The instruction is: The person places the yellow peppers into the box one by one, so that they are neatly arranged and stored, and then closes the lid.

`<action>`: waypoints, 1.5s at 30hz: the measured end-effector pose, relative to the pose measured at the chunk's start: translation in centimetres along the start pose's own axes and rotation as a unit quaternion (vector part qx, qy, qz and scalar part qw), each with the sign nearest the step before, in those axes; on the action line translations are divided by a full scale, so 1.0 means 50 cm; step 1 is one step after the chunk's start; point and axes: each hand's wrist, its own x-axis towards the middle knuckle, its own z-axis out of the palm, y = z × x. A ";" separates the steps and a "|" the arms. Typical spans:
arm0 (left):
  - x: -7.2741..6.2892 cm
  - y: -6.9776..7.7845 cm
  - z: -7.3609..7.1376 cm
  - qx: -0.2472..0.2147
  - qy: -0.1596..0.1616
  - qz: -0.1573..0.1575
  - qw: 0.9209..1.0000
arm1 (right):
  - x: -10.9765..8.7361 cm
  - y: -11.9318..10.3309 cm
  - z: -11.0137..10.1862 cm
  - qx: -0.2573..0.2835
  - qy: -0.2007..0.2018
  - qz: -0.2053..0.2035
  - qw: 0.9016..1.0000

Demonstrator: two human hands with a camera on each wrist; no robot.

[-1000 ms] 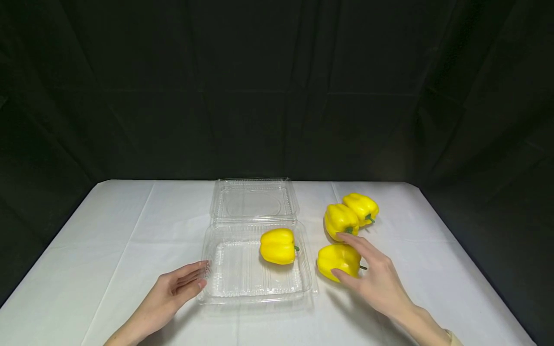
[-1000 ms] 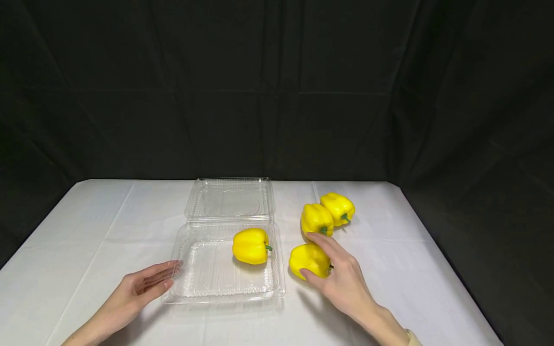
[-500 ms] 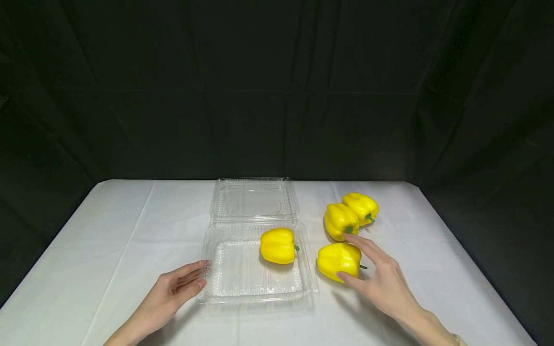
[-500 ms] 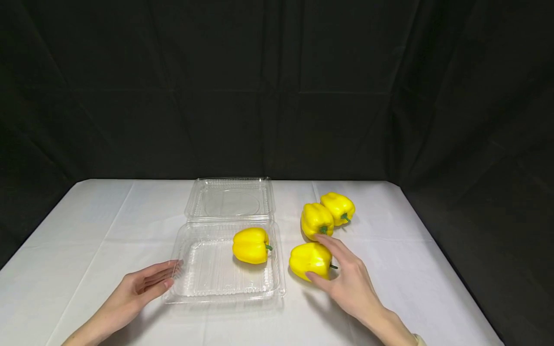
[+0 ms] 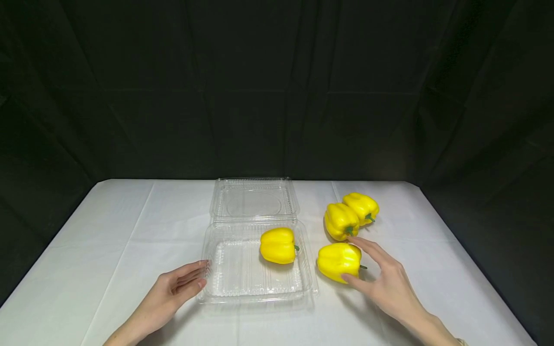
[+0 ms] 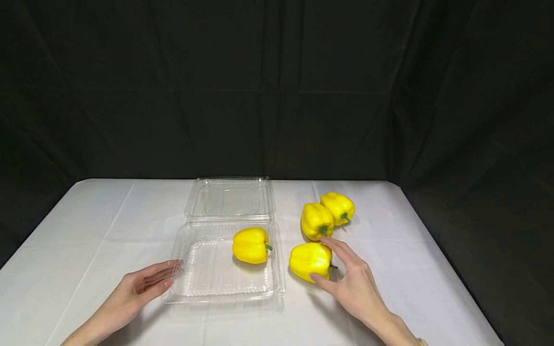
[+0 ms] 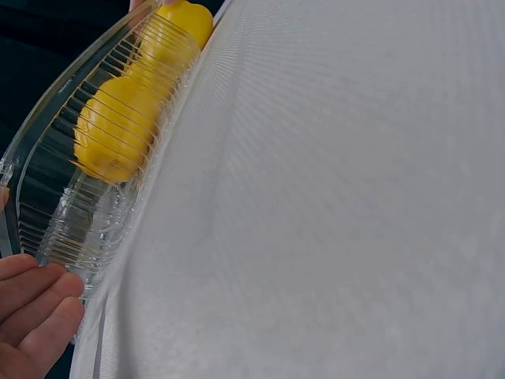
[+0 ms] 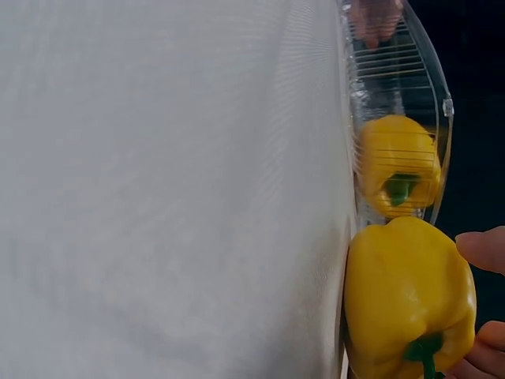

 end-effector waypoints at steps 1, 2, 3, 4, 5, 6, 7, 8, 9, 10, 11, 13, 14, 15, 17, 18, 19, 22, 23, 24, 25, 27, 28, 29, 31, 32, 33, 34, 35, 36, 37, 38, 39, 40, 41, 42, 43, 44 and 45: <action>0.000 0.000 0.000 0.001 0.000 -0.002 1.000 | -0.001 0.002 0.000 0.000 -0.001 0.005 1.000; 0.000 0.000 0.000 0.002 0.000 -0.003 1.000 | -0.002 0.003 -0.001 -0.001 -0.003 0.010 1.000; 0.001 0.000 0.000 0.003 0.000 -0.004 1.000 | -0.003 0.004 -0.001 -0.002 -0.004 0.015 1.000; 0.001 0.000 0.000 0.005 0.000 -0.005 1.000 | -0.004 0.006 -0.001 -0.004 -0.006 0.019 1.000; 0.001 0.001 0.000 0.006 0.000 -0.006 1.000 | -0.005 0.007 -0.001 -0.005 -0.008 0.023 1.000; 0.001 0.001 0.000 0.005 -0.001 -0.006 1.000 | -0.005 0.008 -0.001 -0.007 -0.009 0.026 1.000; 0.001 0.001 0.000 0.006 -0.001 -0.006 1.000 | -0.006 0.009 -0.001 -0.010 -0.010 0.028 1.000; 0.001 0.001 0.000 0.007 -0.001 -0.005 1.000 | -0.006 0.010 0.000 -0.013 -0.010 0.029 0.999; 0.001 0.002 0.001 0.007 -0.001 -0.005 1.000 | -0.007 0.010 0.000 -0.013 -0.010 0.031 0.999; 0.001 0.002 0.001 0.007 -0.002 -0.004 1.000 | -0.007 0.011 0.000 -0.013 -0.010 0.031 0.999; 0.001 0.002 0.001 0.007 -0.001 -0.004 1.000 | -0.007 0.011 0.000 -0.012 -0.009 0.032 0.999; 0.001 0.002 0.001 0.008 -0.001 -0.002 1.000 | -0.008 0.012 0.001 -0.012 -0.008 0.032 0.999; 0.001 0.002 0.001 0.007 -0.001 -0.002 1.000 | -0.008 0.012 0.001 -0.011 -0.008 0.034 0.999; 0.001 0.002 0.001 0.007 0.000 -0.001 1.000 | -0.008 0.012 0.001 -0.009 -0.008 0.036 0.999; 0.001 0.002 0.001 0.005 0.000 0.002 1.000 | -0.008 0.012 0.001 -0.005 -0.011 0.040 0.999; 0.000 0.002 0.001 0.005 0.001 0.004 1.000 | -0.008 0.013 0.001 -0.002 -0.013 0.042 0.999; 0.000 0.002 0.001 0.004 0.001 0.005 1.000 | -0.008 0.013 0.001 0.001 -0.015 0.045 0.999; 0.000 0.001 0.000 0.004 0.001 0.006 1.000 | -0.009 0.014 0.001 0.012 -0.018 0.049 0.999; 0.000 0.000 0.000 0.004 0.001 0.006 1.000 | -0.009 0.014 0.001 0.014 -0.019 0.051 0.998; 0.000 0.000 0.000 0.005 0.001 0.005 1.000 | -0.009 0.015 0.001 0.015 -0.019 0.052 0.998; 0.000 0.000 0.000 0.005 0.002 0.003 1.000 | -0.009 0.015 0.002 0.016 -0.019 0.053 0.998; 0.001 -0.001 0.000 0.006 0.002 0.000 1.000 | -0.010 0.016 0.003 0.018 -0.020 0.055 0.998; 0.001 -0.001 0.000 0.005 0.002 -0.001 1.000 | -0.010 0.016 0.003 0.020 -0.021 0.056 0.998; 0.001 -0.001 0.000 0.006 0.002 -0.002 1.000 | -0.011 0.016 0.004 0.021 -0.021 0.056 0.998; 0.000 0.000 0.000 0.006 0.004 -0.006 1.000 | -0.011 0.017 0.005 0.022 -0.022 0.056 0.998; 0.000 0.000 0.000 0.005 0.006 -0.009 1.000 | -0.012 0.017 0.006 0.021 -0.022 0.056 0.998; 0.000 0.001 0.000 0.006 0.006 -0.008 1.000 | -0.012 0.017 0.006 0.019 -0.022 0.056 0.998; 0.000 0.001 0.000 0.007 0.006 -0.007 1.000 | -0.013 0.017 0.007 0.017 -0.022 0.055 0.998; 0.000 0.001 0.001 0.009 0.006 -0.007 1.000 | -0.013 0.018 0.007 0.013 -0.021 0.055 0.998; 0.000 0.001 0.001 0.010 0.006 -0.005 1.000 | -0.014 0.018 0.008 0.012 -0.021 0.055 0.998; 0.000 0.000 0.001 0.009 0.008 -0.009 1.000 | -0.014 0.018 0.008 0.009 -0.021 0.055 0.998; 0.000 0.000 0.001 0.011 0.007 -0.009 1.000 | -0.014 0.018 0.008 0.007 -0.021 0.055 0.998; 0.000 0.000 0.001 0.012 0.007 -0.009 1.000 | -0.015 0.018 0.008 0.005 -0.022 0.056 0.998; 0.000 0.000 0.001 0.013 0.009 -0.014 1.000 | -0.015 0.018 0.008 0.005 -0.022 0.056 0.998; 0.000 0.000 0.001 0.011 0.010 -0.018 1.000 | -0.015 0.018 0.009 0.003 -0.021 0.057 0.998; 0.000 0.000 0.001 0.010 0.010 -0.019 1.000 | -0.016 0.018 0.009 0.001 -0.021 0.057 0.998; 0.000 0.000 0.001 0.009 0.010 -0.020 1.000 | -0.016 0.018 0.009 0.000 -0.019 0.057 0.998; 0.000 0.000 0.001 0.008 0.007 -0.017 1.000 | -0.017 0.018 0.009 0.000 -0.018 0.055 0.998; 0.000 0.000 0.001 0.006 0.006 -0.014 1.000 | -0.017 0.018 0.010 0.000 -0.015 0.054 0.998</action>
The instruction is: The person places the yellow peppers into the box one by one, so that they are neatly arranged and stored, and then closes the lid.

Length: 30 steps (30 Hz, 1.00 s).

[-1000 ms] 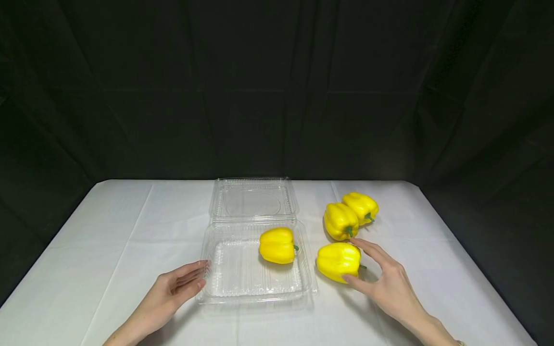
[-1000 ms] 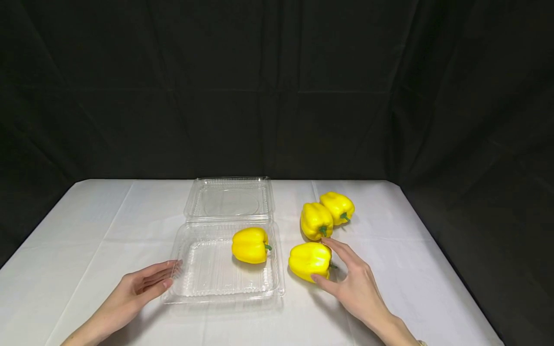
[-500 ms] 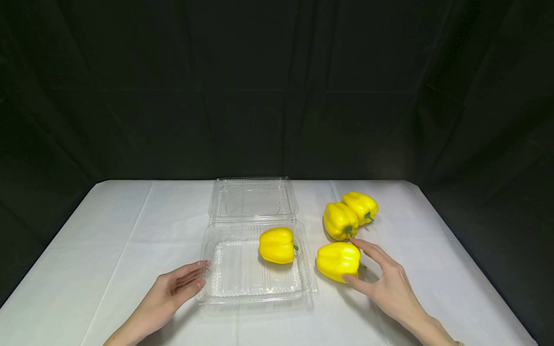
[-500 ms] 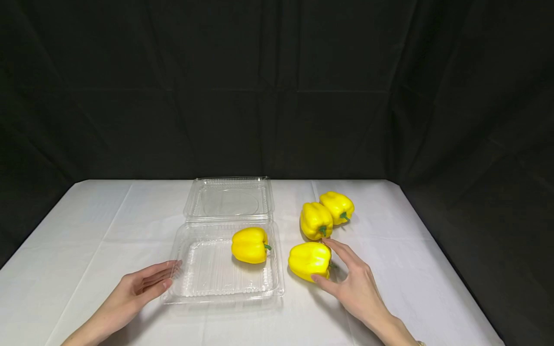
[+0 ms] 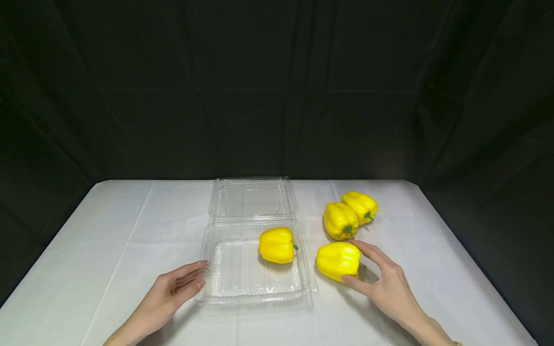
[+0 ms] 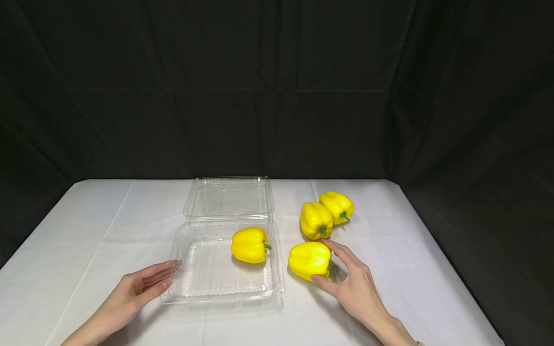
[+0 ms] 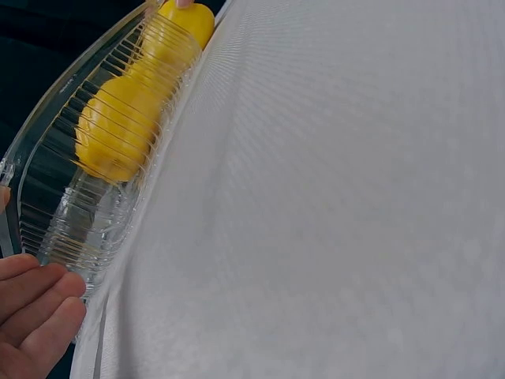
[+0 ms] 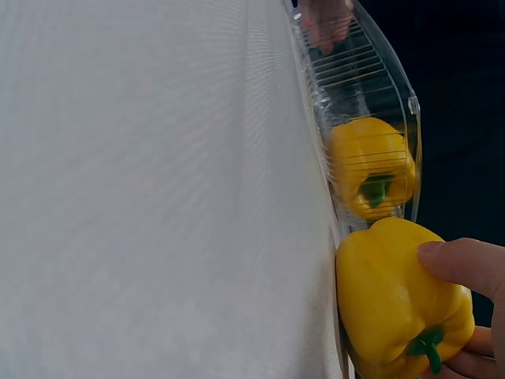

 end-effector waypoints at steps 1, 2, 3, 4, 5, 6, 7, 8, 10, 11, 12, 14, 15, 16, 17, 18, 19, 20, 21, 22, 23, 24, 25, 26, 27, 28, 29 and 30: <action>0.000 0.000 0.000 -0.002 -0.002 0.004 1.000 | 0.000 0.000 0.000 -0.001 0.002 -0.001 1.000; 0.000 0.000 0.000 -0.003 -0.004 0.008 1.000 | -0.001 -0.001 0.001 -0.001 0.004 -0.002 1.000; -0.001 -0.001 0.000 -0.002 -0.006 0.012 1.000 | -0.001 -0.001 0.001 0.000 0.005 -0.003 1.000; -0.001 -0.001 -0.001 -0.003 -0.007 0.013 1.000 | -0.001 -0.002 0.001 0.003 0.007 -0.004 1.000; 0.000 -0.001 -0.001 -0.002 -0.005 0.010 1.000 | -0.001 -0.002 0.001 0.002 0.007 -0.002 1.000; 0.000 -0.002 -0.001 0.000 -0.004 0.008 1.000 | -0.001 -0.002 0.001 0.003 0.007 -0.001 1.000; 0.000 -0.002 -0.001 0.000 -0.004 0.009 1.000 | -0.001 -0.002 0.001 0.003 0.007 0.000 1.000; 0.000 -0.003 -0.001 0.000 -0.004 0.008 1.000 | -0.001 -0.002 0.001 0.004 0.007 0.001 1.000; 0.000 -0.003 -0.001 -0.001 -0.003 0.009 1.000 | -0.001 -0.001 0.001 0.005 0.006 0.003 1.000; 0.000 -0.003 -0.001 -0.001 -0.002 0.008 1.000 | -0.001 -0.001 0.001 0.005 0.005 0.003 1.000; 0.000 -0.003 -0.001 -0.002 -0.003 0.011 1.000 | -0.001 -0.001 0.001 0.005 0.004 0.004 1.000; -0.001 -0.002 0.000 -0.001 -0.002 0.010 1.000 | -0.001 -0.001 0.000 0.006 0.003 0.004 1.000; -0.001 -0.001 0.000 0.001 -0.003 0.011 1.000 | -0.001 -0.001 -0.001 0.007 0.003 0.005 1.000; -0.001 -0.001 0.000 0.001 -0.002 0.007 1.000 | -0.001 0.000 -0.001 0.008 0.002 0.004 1.000; -0.001 -0.001 0.000 0.000 0.000 0.004 1.000 | -0.001 0.000 -0.002 0.009 0.002 0.004 1.000; 0.000 -0.001 0.000 0.000 0.002 0.001 1.000 | -0.001 0.001 -0.002 0.009 0.001 0.005 1.000; 0.000 -0.001 0.000 0.000 0.002 0.002 1.000 | -0.001 0.001 -0.003 0.009 0.000 0.004 1.000; 0.000 -0.001 0.000 0.001 0.000 0.006 1.000 | 0.000 0.002 -0.003 0.008 0.000 0.004 1.000; 0.000 -0.001 0.000 0.000 0.000 0.007 1.000 | 0.000 0.003 -0.003 0.006 -0.001 0.004 1.000; 0.000 0.000 0.000 -0.002 0.001 0.008 1.000 | 0.001 0.004 -0.003 0.004 -0.001 0.004 1.000; 0.000 0.000 0.000 -0.002 -0.001 0.012 1.000 | 0.001 0.005 -0.004 0.000 -0.001 0.005 1.000; 0.000 0.000 -0.001 -0.001 -0.002 0.016 1.000 | 0.002 0.006 -0.004 -0.002 -0.001 0.005 1.000; -0.001 0.000 -0.001 -0.002 -0.002 0.018 1.000 | 0.002 0.006 -0.004 -0.002 -0.001 0.005 1.000; -0.001 0.000 0.000 -0.002 -0.002 0.017 1.000 | 0.002 0.007 -0.004 -0.005 -0.001 0.006 1.000; -0.001 0.001 0.000 -0.002 -0.002 0.016 1.000 | 0.002 0.008 -0.004 -0.005 0.000 0.006 1.000; -0.001 0.001 0.000 -0.002 -0.002 0.015 1.000 | 0.002 0.008 -0.004 -0.003 0.000 0.005 1.000; -0.001 0.000 0.000 -0.002 -0.002 0.014 1.000 | 0.002 0.009 -0.005 -0.003 0.000 0.005 1.000; -0.001 0.000 0.000 -0.001 -0.001 0.013 1.000 | 0.002 0.009 -0.005 -0.002 0.000 0.005 1.000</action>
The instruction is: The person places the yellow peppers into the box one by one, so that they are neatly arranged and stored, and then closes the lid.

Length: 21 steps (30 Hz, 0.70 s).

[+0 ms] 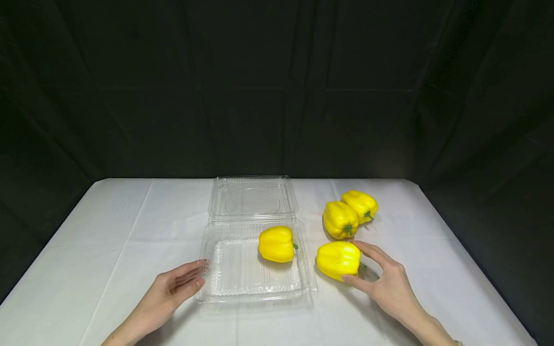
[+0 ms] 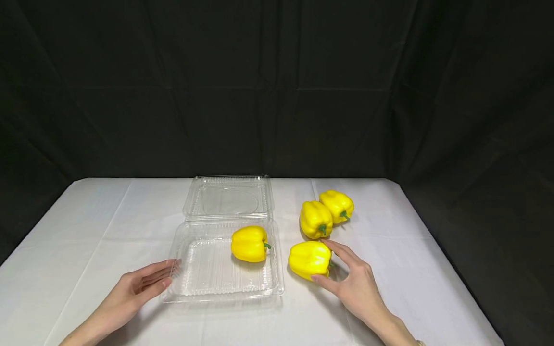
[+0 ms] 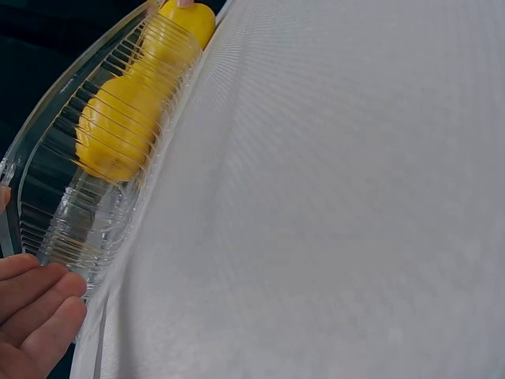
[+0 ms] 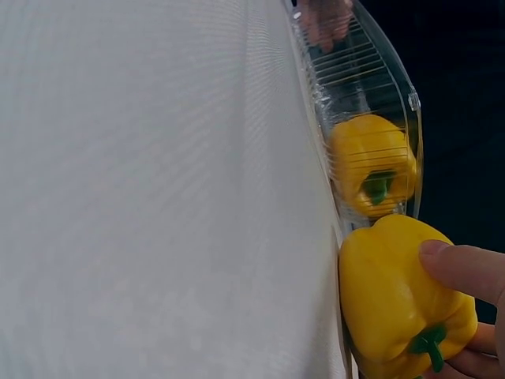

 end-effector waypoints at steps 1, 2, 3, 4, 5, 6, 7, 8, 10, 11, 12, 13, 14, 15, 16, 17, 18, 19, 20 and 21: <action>0.000 0.000 0.000 0.000 0.002 -0.004 1.000 | 0.000 0.000 0.000 0.000 0.000 0.000 1.000; 0.000 0.000 0.000 0.000 0.002 -0.005 1.000 | 0.000 0.000 0.000 -0.002 0.000 0.001 1.000; 0.000 0.000 0.000 0.002 0.003 -0.005 1.000 | 0.000 -0.001 0.000 -0.004 0.000 0.003 1.000; 0.001 0.000 0.000 0.001 0.004 -0.008 1.000 | 0.000 -0.002 0.000 -0.007 -0.001 0.004 1.000; 0.001 0.000 0.000 0.002 0.004 -0.008 1.000 | 0.000 -0.002 0.000 -0.009 -0.002 0.006 1.000; 0.001 0.000 0.000 0.002 0.004 -0.008 1.000 | 0.000 -0.003 0.000 -0.010 -0.003 0.008 1.000; 0.001 0.000 0.000 0.001 0.003 -0.008 1.000 | 0.000 -0.003 0.000 -0.012 -0.003 0.009 1.000; 0.001 -0.001 0.000 0.002 0.002 -0.005 1.000 | 0.000 -0.004 0.000 -0.012 -0.003 0.009 1.000; 0.001 -0.001 0.000 0.000 -0.001 -0.001 1.000 | 0.001 -0.005 0.000 -0.011 -0.003 0.010 1.000; 0.001 -0.001 0.000 0.000 -0.003 0.002 1.000 | 0.001 -0.005 0.000 -0.010 -0.002 0.009 1.000; 0.001 -0.001 0.000 -0.001 -0.002 0.002 1.000 | 0.001 -0.005 0.000 -0.010 -0.002 0.009 1.000; 0.001 -0.001 0.000 -0.002 -0.001 -0.001 1.000 | 0.001 -0.005 0.000 -0.011 -0.002 0.009 1.000; 0.001 -0.002 0.000 -0.002 0.000 -0.001 1.000 | 0.002 -0.005 0.000 -0.010 -0.002 0.009 1.000; 0.001 -0.002 0.000 -0.002 0.001 -0.004 1.000 | 0.002 -0.005 0.000 -0.011 -0.002 0.009 1.000; 0.001 -0.002 0.000 -0.001 0.002 -0.004 1.000 | 0.001 -0.005 0.000 -0.011 -0.002 0.010 1.000; 0.001 -0.002 0.000 0.000 0.002 -0.004 1.000 | 0.001 -0.004 -0.001 -0.011 -0.002 0.010 1.000; 0.001 -0.002 0.000 0.000 0.002 -0.003 1.000 | 0.001 -0.004 -0.001 -0.012 -0.002 0.010 1.000; 0.001 -0.003 0.000 0.000 0.003 -0.002 1.000 | 0.001 -0.004 -0.001 -0.013 -0.002 0.010 1.000; 0.001 -0.002 0.000 0.002 0.001 0.001 1.000 | 0.001 -0.004 -0.001 -0.014 -0.001 0.010 1.000; 0.000 -0.002 0.000 0.001 0.002 0.001 1.000 | 0.001 -0.003 -0.001 -0.015 0.000 0.010 1.000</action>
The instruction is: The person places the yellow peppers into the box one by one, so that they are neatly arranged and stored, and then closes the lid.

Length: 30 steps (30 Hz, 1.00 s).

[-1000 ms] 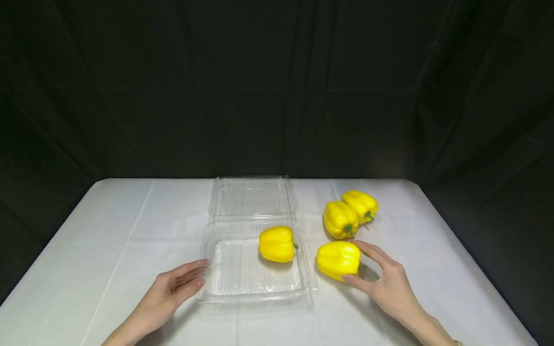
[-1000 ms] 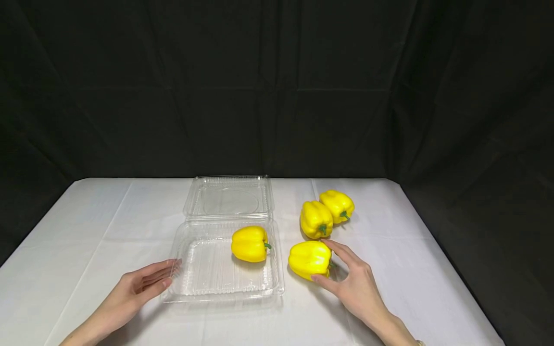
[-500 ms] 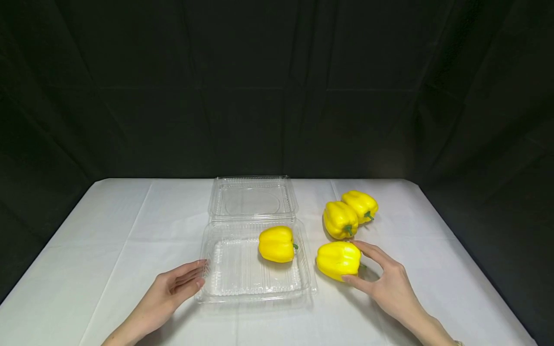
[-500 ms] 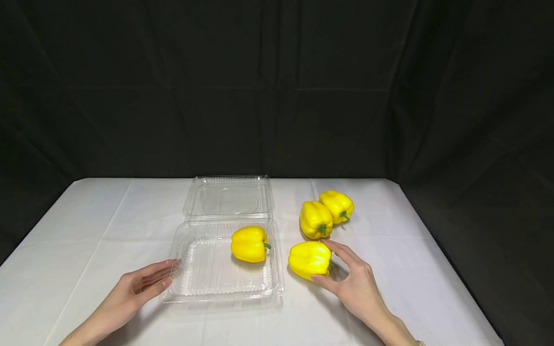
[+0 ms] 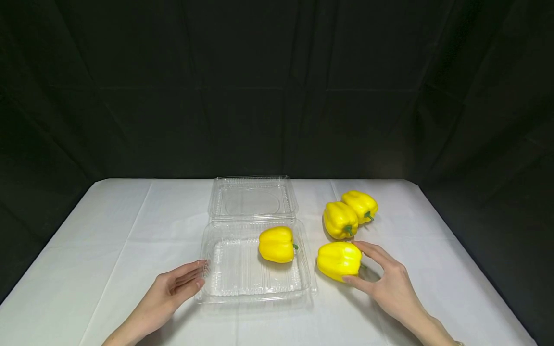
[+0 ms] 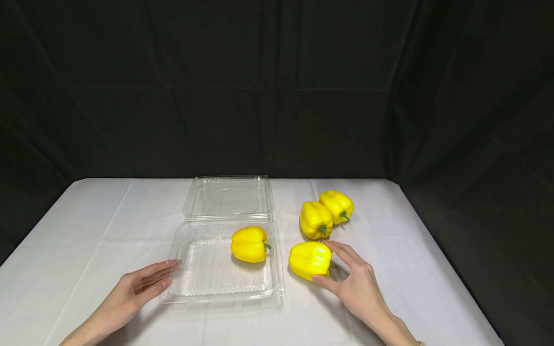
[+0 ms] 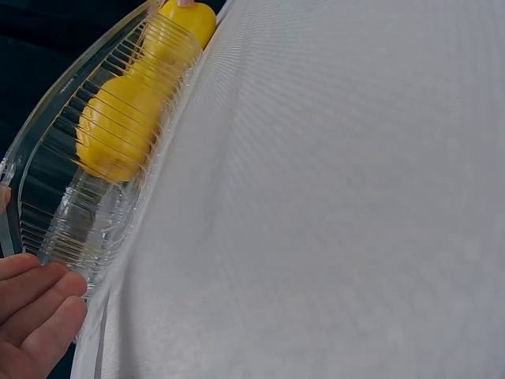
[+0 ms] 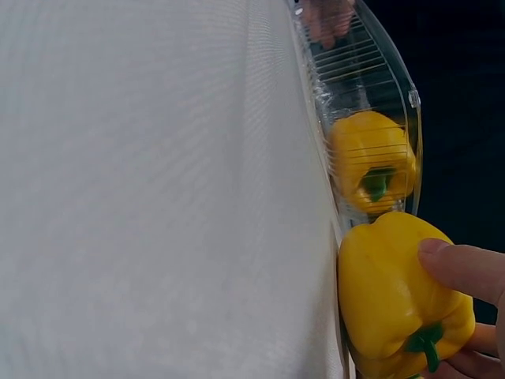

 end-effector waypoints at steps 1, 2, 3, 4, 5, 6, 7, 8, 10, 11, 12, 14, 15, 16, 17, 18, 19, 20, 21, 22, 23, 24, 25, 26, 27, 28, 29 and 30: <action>0.000 0.001 0.000 0.001 -0.001 0.002 1.000 | 0.000 0.000 0.000 -0.001 0.001 0.000 1.000; 0.000 0.001 0.000 0.001 -0.002 0.002 1.000 | 0.000 0.001 0.000 -0.002 0.002 -0.001 1.000; 0.000 0.001 0.000 0.002 -0.002 0.001 1.000 | 0.000 0.001 0.000 -0.002 0.003 -0.001 1.000; 0.000 0.001 0.000 0.002 0.000 -0.004 1.000 | -0.001 0.002 0.000 -0.001 0.004 -0.002 1.000; 0.000 0.002 0.000 0.003 0.002 -0.009 1.000 | -0.001 0.002 0.000 0.000 0.004 -0.002 1.000; 0.000 0.002 0.000 0.004 0.003 -0.013 1.000 | -0.001 0.003 0.000 0.003 0.004 -0.002 1.000; 0.000 0.003 0.001 0.005 0.004 -0.016 1.000 | -0.001 0.004 0.000 0.005 0.004 -0.003 1.000; 0.000 0.003 0.001 0.007 0.004 -0.016 1.000 | -0.001 0.004 0.000 0.008 0.004 -0.004 1.000; 0.000 0.003 0.001 0.005 0.006 -0.019 1.000 | -0.002 0.004 0.000 0.012 0.006 -0.007 1.000; -0.001 0.004 0.001 0.006 0.004 -0.015 1.000 | -0.002 0.004 0.000 0.014 0.007 -0.008 1.000; -0.001 0.004 0.001 0.008 0.002 -0.011 1.000 | -0.002 0.004 0.000 0.017 0.009 -0.009 1.000; -0.001 0.004 0.001 0.006 0.000 -0.007 1.000 | -0.003 0.004 0.000 0.019 0.012 -0.010 1.000; -0.001 0.004 0.001 0.003 0.002 -0.012 1.000 | -0.003 0.003 0.000 0.020 0.013 -0.009 1.000; -0.001 0.004 0.000 0.003 0.001 -0.011 1.000 | -0.003 0.003 0.001 0.021 0.013 -0.008 1.000; -0.001 0.004 0.000 0.002 0.000 -0.010 1.000 | -0.003 0.003 0.002 0.024 0.014 -0.008 1.000; -0.001 0.004 0.000 0.001 -0.001 -0.010 1.000 | -0.004 0.003 0.002 0.025 0.017 -0.007 1.000; 0.000 0.003 0.000 -0.001 -0.002 -0.009 1.000 | -0.004 0.003 0.002 0.027 0.020 -0.006 0.999; 0.000 0.003 0.000 -0.001 -0.004 -0.005 1.000 | -0.003 0.004 0.003 0.030 0.024 -0.007 0.999; 0.000 0.003 0.000 -0.003 -0.005 -0.005 1.000 | -0.003 0.004 0.003 0.034 0.028 -0.009 0.999; 0.000 0.003 0.000 -0.003 -0.007 -0.001 1.000 | -0.003 0.004 0.003 0.038 0.032 -0.011 0.999; 0.000 0.002 0.000 -0.003 -0.008 0.003 1.000 | -0.002 0.004 0.002 0.042 0.036 -0.014 0.998; 0.001 0.002 0.000 -0.003 -0.008 0.002 1.000 | -0.002 0.004 0.002 0.044 0.040 -0.016 0.998; 0.001 0.002 0.000 -0.003 -0.008 0.002 1.000 | -0.001 0.003 0.001 0.047 0.042 -0.018 0.998; 0.000 0.002 0.000 -0.002 -0.007 0.002 1.000 | -0.001 0.003 0.001 0.048 0.043 -0.021 0.998; 0.000 0.003 0.000 -0.002 -0.005 -0.002 1.000 | 0.000 0.002 0.001 0.048 0.044 -0.022 0.998; 0.000 0.003 0.000 -0.002 -0.002 -0.005 1.000 | 0.000 0.002 0.001 0.048 0.044 -0.023 0.998; 0.000 0.003 0.000 0.000 -0.002 -0.005 1.000 | 0.000 0.002 0.001 0.047 0.044 -0.024 0.998; 0.000 0.003 0.000 0.001 -0.002 -0.005 1.000 | 0.000 0.002 0.000 0.046 0.044 -0.025 0.998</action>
